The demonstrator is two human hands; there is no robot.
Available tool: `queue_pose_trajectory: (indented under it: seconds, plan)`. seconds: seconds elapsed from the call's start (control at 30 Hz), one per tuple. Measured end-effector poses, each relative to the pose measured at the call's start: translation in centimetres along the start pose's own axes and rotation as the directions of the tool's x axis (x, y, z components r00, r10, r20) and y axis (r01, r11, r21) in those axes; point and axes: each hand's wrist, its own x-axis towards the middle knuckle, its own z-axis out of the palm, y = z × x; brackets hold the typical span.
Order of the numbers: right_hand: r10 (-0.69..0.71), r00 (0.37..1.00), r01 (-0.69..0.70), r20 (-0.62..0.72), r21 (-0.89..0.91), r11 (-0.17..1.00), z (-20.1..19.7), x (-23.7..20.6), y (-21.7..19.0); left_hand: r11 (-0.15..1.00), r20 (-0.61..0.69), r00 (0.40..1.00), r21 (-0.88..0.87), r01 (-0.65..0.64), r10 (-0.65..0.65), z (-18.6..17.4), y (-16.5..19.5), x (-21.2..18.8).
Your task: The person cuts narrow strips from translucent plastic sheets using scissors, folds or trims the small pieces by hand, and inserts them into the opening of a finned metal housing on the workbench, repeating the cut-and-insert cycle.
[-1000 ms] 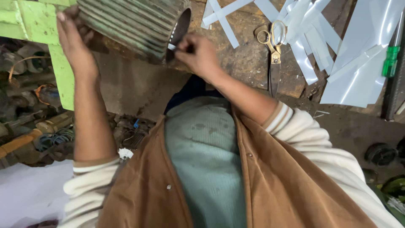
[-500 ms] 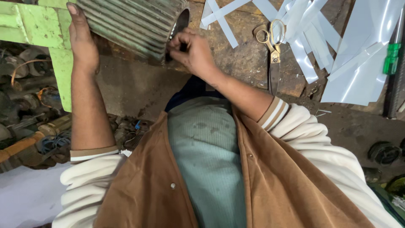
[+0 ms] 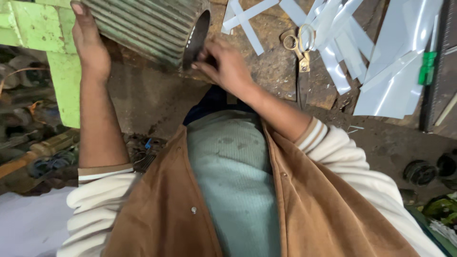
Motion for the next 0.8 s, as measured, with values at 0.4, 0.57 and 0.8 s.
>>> queue_pose_trajectory:
  seconds: [0.4,0.57,0.8]
  plan:
    - [0.120,0.972,-0.215,-0.204,-0.551,0.806,-11.5,-6.5,1.4,0.997,-0.148,0.988,0.063,0.042,-0.033,1.1,-3.2,-0.2]
    - [0.015,0.954,-0.226,-0.299,-0.686,0.691,-14.5,-3.4,4.4,0.974,-0.547,0.814,-0.207,0.092,-0.193,4.1,-5.0,-5.0]
    - [0.154,0.955,-0.296,-0.254,-0.762,0.576,-14.5,1.3,7.0,0.851,-0.384,0.769,-0.355,0.388,-0.511,11.5,-3.1,-12.8]
